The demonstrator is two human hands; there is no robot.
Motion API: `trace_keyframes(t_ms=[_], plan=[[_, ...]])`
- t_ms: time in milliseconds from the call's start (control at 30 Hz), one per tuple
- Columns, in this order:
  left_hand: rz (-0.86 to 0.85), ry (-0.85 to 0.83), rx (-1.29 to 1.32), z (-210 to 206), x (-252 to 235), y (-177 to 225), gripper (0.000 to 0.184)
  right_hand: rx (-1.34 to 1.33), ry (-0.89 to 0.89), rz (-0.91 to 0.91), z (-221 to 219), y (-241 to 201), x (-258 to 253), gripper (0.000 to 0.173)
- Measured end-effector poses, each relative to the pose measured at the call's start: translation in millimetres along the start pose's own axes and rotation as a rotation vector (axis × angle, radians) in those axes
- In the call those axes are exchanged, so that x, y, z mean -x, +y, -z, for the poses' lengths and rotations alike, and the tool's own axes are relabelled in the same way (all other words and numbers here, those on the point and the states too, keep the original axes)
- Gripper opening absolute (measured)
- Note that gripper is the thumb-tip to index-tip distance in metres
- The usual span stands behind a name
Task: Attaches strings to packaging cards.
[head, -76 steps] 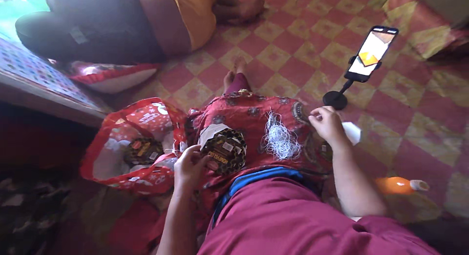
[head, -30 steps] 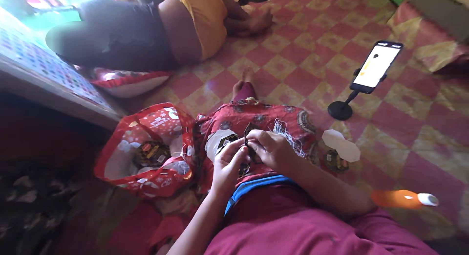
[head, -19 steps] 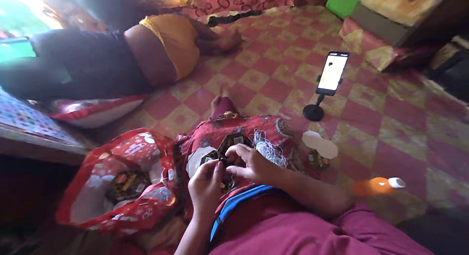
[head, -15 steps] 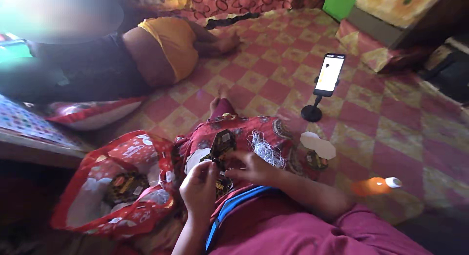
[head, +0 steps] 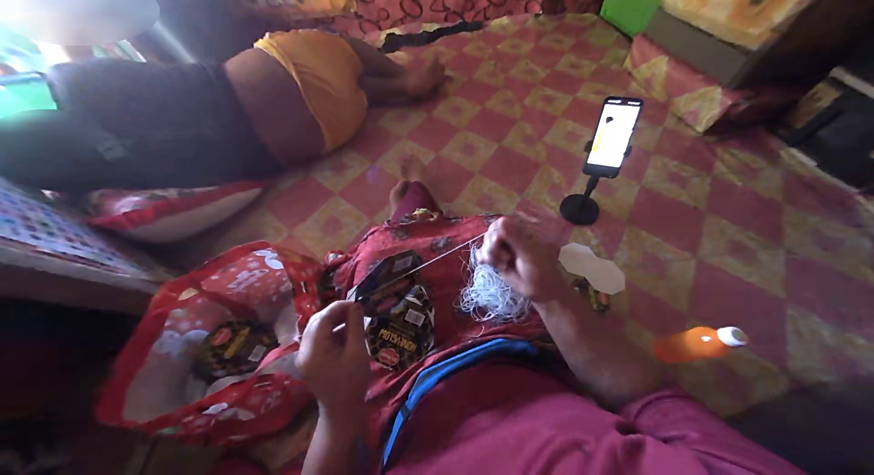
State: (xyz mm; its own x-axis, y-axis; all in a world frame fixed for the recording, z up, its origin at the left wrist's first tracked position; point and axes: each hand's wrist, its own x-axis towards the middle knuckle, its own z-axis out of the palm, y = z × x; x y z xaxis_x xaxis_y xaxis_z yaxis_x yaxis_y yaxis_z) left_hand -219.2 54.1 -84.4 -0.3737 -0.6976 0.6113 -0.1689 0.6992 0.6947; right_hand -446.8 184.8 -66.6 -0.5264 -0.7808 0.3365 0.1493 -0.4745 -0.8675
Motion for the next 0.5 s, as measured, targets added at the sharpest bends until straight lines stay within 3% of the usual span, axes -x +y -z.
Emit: trace_keyframes(t_ms=[167,267,400,500], plan=[[0.235,-0.037,0.253,1.3,7.6,-0.5,0.021,-0.292,0.236,0.107,14.2,-28.6,-4.7,0.047],[0.356,-0.057,0.425,-3.9,9.5,6.6,0.009,-0.313,0.258,0.137,14.9,-31.1,-2.5,0.048],[0.426,-0.083,0.526,-10.6,10.4,17.4,0.010,0.192,0.067,0.206,16.8,-15.1,6.3,0.016],[0.424,-0.099,0.555,-12.5,11.3,23.2,0.011,0.538,0.020,0.223,0.9,-10.0,11.6,0.019]])
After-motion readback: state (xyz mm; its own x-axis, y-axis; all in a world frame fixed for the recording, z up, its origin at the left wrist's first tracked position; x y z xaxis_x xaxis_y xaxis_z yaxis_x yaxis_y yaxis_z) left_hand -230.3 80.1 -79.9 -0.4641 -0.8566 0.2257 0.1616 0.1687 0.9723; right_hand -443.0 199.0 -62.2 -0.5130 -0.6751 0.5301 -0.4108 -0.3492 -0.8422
